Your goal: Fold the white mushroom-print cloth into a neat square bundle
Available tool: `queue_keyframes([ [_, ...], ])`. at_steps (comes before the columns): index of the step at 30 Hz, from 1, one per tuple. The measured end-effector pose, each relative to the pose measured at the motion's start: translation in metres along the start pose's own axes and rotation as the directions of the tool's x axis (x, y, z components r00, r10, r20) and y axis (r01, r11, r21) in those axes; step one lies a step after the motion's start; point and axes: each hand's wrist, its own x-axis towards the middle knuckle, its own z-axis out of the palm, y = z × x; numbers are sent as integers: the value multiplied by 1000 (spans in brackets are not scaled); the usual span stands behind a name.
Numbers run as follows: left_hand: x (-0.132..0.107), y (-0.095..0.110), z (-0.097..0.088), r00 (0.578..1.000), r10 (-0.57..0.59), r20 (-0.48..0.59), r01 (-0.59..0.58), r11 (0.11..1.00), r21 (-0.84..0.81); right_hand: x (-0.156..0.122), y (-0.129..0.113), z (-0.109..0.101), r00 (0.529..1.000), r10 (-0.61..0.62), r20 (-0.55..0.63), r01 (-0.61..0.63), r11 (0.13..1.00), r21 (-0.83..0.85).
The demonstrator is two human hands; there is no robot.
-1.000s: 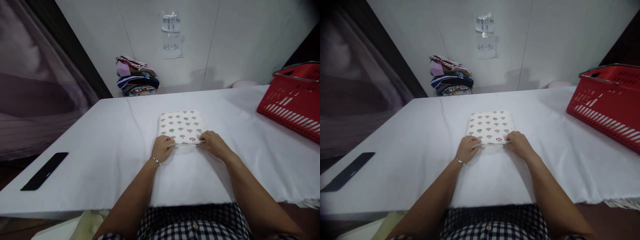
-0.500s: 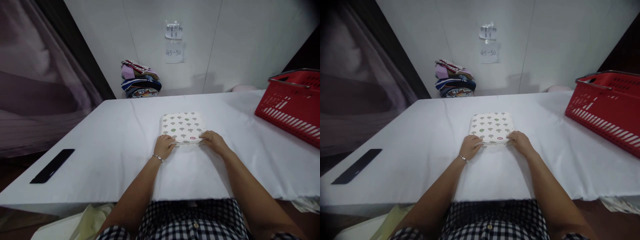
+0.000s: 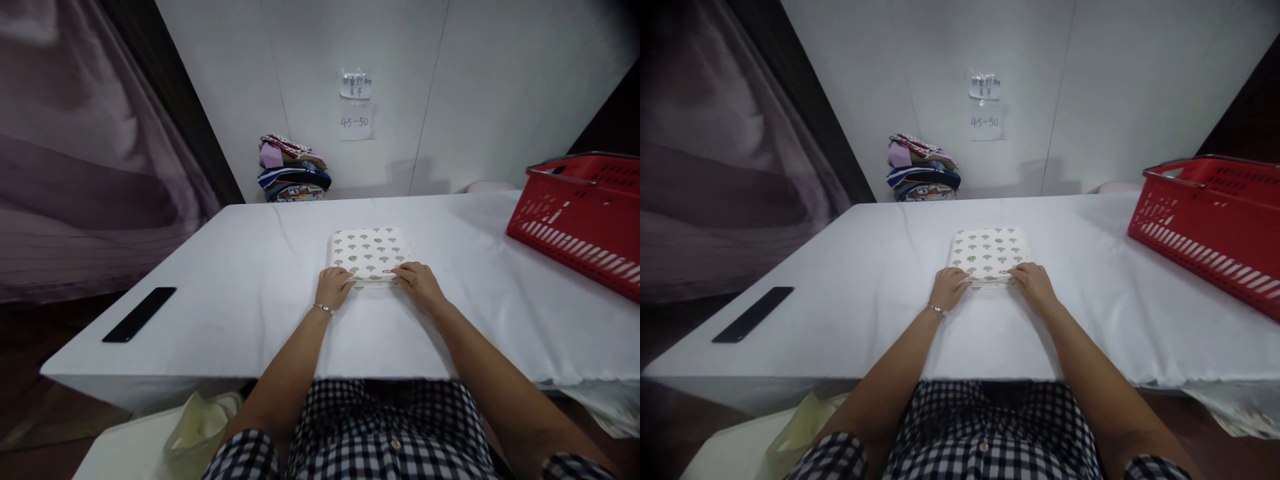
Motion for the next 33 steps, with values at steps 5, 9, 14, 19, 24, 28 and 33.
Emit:
queue_keyframes([
  [5, -4, 4, -4, 999, -33, 28, 32, 999, 33, 2, 0, 2, 995, 12, -98, -21, 996, -88],
  [9, -4, 5, -4, 998, -45, 38, 43, 998, 52, 10, 1, 4, 986, 26, -163, -45, 992, -115],
  [14, -5, 5, -3, 999, -41, 25, 40, 997, 59, 5, 5, 12, 997, 11, -75, -17, 996, -83],
  [19, -7, 6, -4, 998, -50, 38, 48, 997, 64, -5, 7, 14, 999, -15, -48, 11, 996, -87],
  [24, -10, 8, -5, 997, -63, 36, 61, 997, 56, -8, 4, 12, 999, -32, -25, 29, 994, -109],
  [28, -11, 8, -5, 996, -83, 39, 82, 996, 41, -8, -2, 6, 999, -32, 2, 32, 991, -127],
  [33, -10, 10, -3, 987, -157, 41, 155, 987, 39, -3, -12, 0, 996, -50, 73, 60, 989, -137],
])
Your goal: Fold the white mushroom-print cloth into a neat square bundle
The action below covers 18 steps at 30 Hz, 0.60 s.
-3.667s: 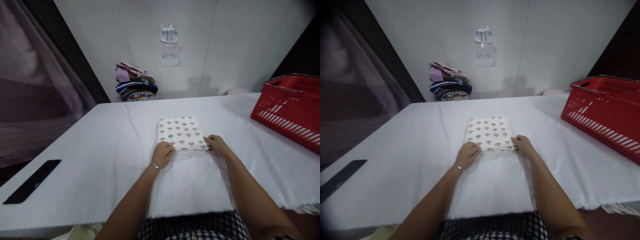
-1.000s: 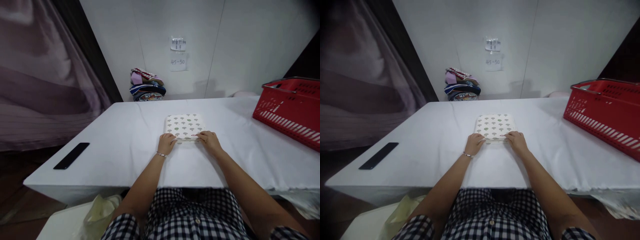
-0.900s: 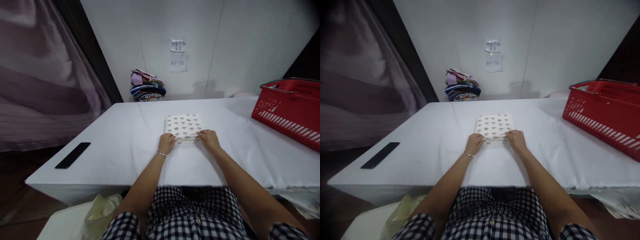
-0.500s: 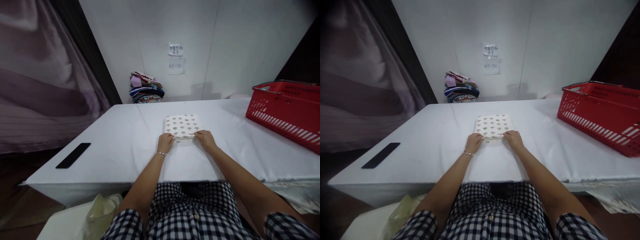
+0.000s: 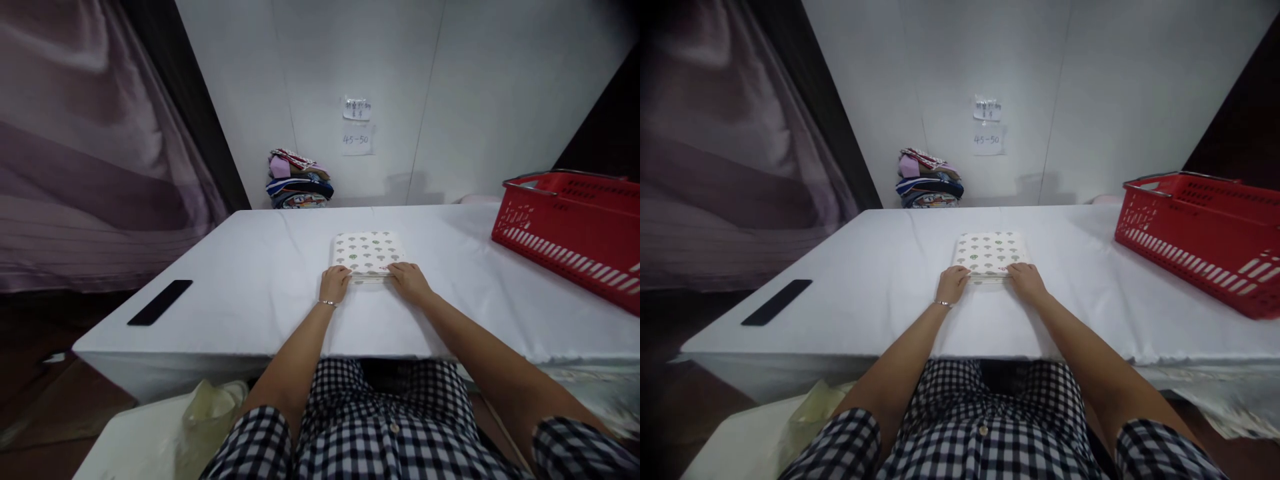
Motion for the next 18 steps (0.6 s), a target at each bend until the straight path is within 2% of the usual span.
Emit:
queue_keyframes([
  [8, -2, 3, 8, 995, -97, -24, 98, 993, 65, 6, 5, 3, 999, 5, 50, -4, 1000, -17],
  [12, 7, -7, 6, 998, -50, 26, 49, 999, 17, 12, 6, -4, 991, 69, 114, -67, 997, -23],
  [14, 15, -15, 0, 997, -42, 58, 44, 999, -23, 16, -2, -6, 988, 98, 118, -94, 995, -38],
  [18, 25, -34, -15, 990, -129, 59, 132, 990, -50, 17, -32, -7, 988, 88, 130, -81, 995, -57],
])
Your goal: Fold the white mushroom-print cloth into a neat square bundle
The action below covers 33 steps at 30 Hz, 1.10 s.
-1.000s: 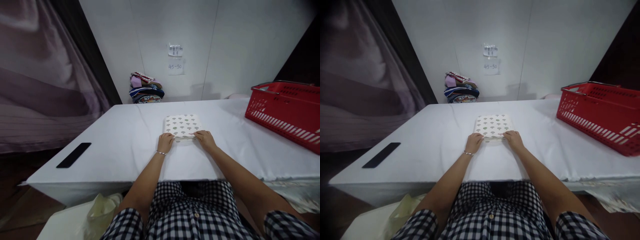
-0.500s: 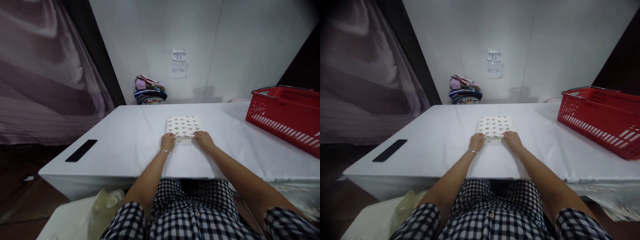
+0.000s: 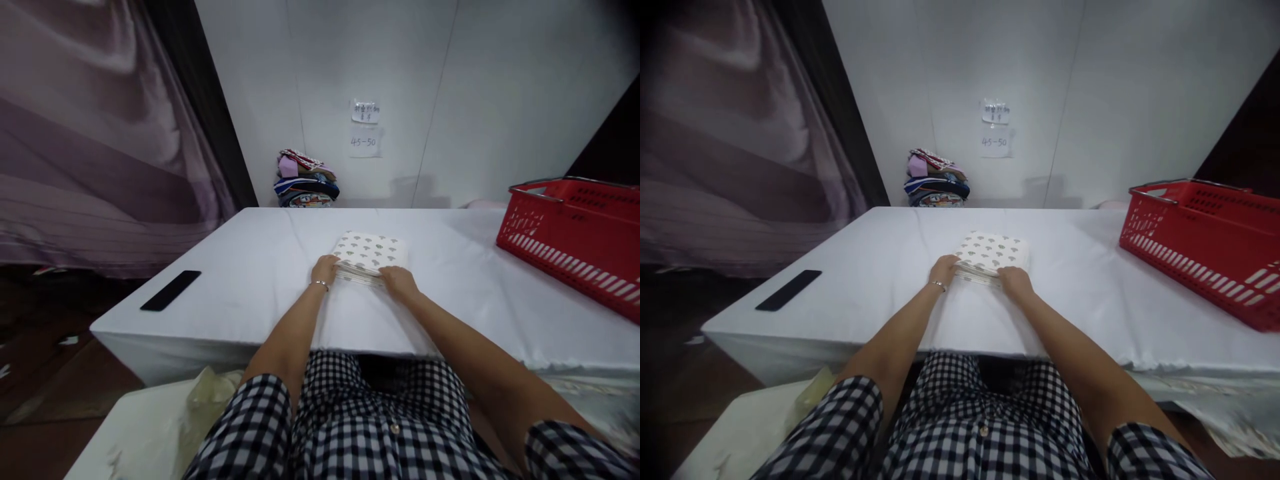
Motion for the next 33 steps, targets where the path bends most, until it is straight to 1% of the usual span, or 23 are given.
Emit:
queue_keyframes([
  [2, 0, -8, -4, 999, -33, 3, 33, 999, -8, -3, -12, 0, 1000, -19, 3, 19, 1000, -1],
  [4, -5, -11, -3, 999, -47, 12, 48, 999, -18, -6, -17, -2, 999, -32, 4, 32, 999, 2],
  [6, -12, -7, -1, 998, -63, 8, 64, 997, -47, -7, -17, -5, 999, -51, 9, 51, 999, 11],
  [8, -21, 2, 1, 992, -121, -43, 116, 987, -113, -6, -15, -7, 997, -81, 16, 81, 996, 30],
  [9, -25, 7, 1, 980, -183, -83, 166, 971, -172, -5, -15, -8, 995, -97, 12, 97, 994, 42],
  [10, -29, 13, 1, 957, -262, -128, 226, 944, -240, -4, -15, -9, 993, -114, 2, 114, 992, 54],
  [11, -33, 20, 1, 923, -352, -155, 292, 904, -313, -3, -15, -10, 991, -133, -12, 134, 989, 63],
  [12, -36, 26, 1, 883, -442, -159, 356, 850, -388, -1, -17, -10, 988, -153, -29, 154, 986, 68],
  [14, -41, 37, 2, 824, -558, -101, 450, 752, -481, 2, -21, -9, 981, -187, -56, 191, 979, 66],
  [16, -43, 47, 6, 797, -603, 19, 518, 668, -535, 6, -25, -7, 977, -202, -64, 206, 977, 54],
  [18, -43, 57, 11, 778, -605, 169, 574, 576, -582, 9, -28, -4, 979, -193, -67, 196, 980, 39],
  [20, -42, 66, 16, 754, -582, 305, 622, 482, -617, 12, -30, 0, 985, -154, -73, 156, 987, 28],
  [22, -39, 73, 19, 726, -564, 394, 656, 394, -644, 13, -31, 3, 991, -104, -83, 107, 994, 24],
  [23, -38, 75, 19, 713, -559, 422, 667, 355, -656, 13, -31, 3, 992, -93, -85, 96, 995, 23],
  [25, -35, 77, 20, 691, -562, 455, 678, 285, -677, 12, -30, 4, 989, -126, -77, 128, 991, 24],
  [29, -31, 76, 20, 660, -594, 461, 669, 186, -719, 7, -23, 2, 968, -244, -60, 249, 965, 88],
  [31, -30, 76, 21, 646, -609, 460, 659, 142, -738, 5, -19, 1, 962, -263, -71, 270, 955, 125],
  [33, -28, 77, 21, 630, -611, 480, 658, 91, -747, 5, -16, 0, 960, -271, -78, 279, 951, 136],
])
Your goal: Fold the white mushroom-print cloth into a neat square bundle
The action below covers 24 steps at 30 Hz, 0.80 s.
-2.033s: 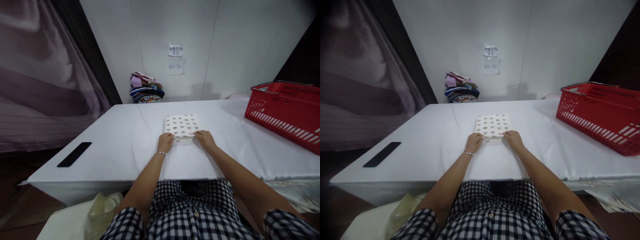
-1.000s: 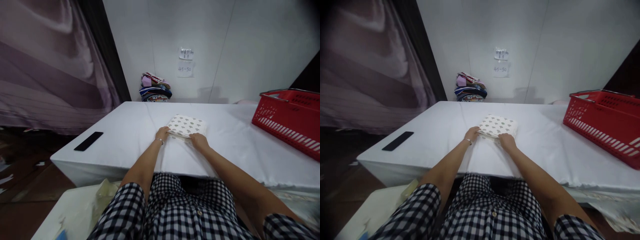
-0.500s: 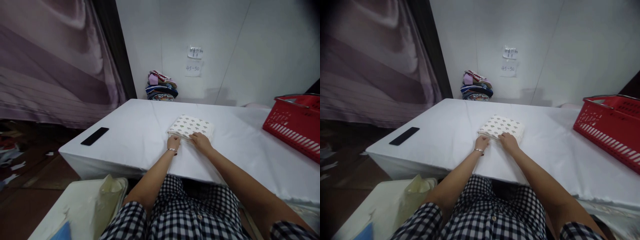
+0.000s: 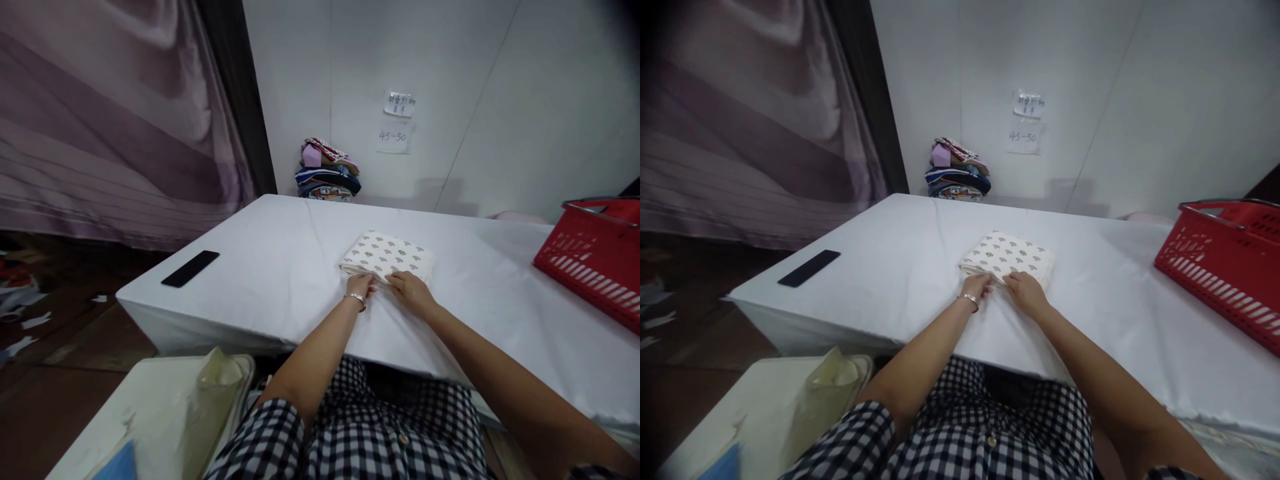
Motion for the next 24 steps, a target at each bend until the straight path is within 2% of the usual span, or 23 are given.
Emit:
queue_keyframes([
  [5, 1, 2, 6, 991, -88, 99, 96, 992, -76, 4, -1, 3, 1000, 9, 16, -9, 1000, -23],
  [13, 4, 0, 8, 976, -116, 186, 141, 981, -130, 8, 1, 3, 998, 48, 33, -49, 999, 17],
  [20, 7, -2, 12, 982, -123, 145, 145, 979, -147, 7, 3, -1, 995, 75, 63, -84, 984, 159],
  [24, 5, 0, 18, 990, -123, 65, 131, 983, -132, 15, 23, -3, 992, 121, 42, -128, 943, 309],
])
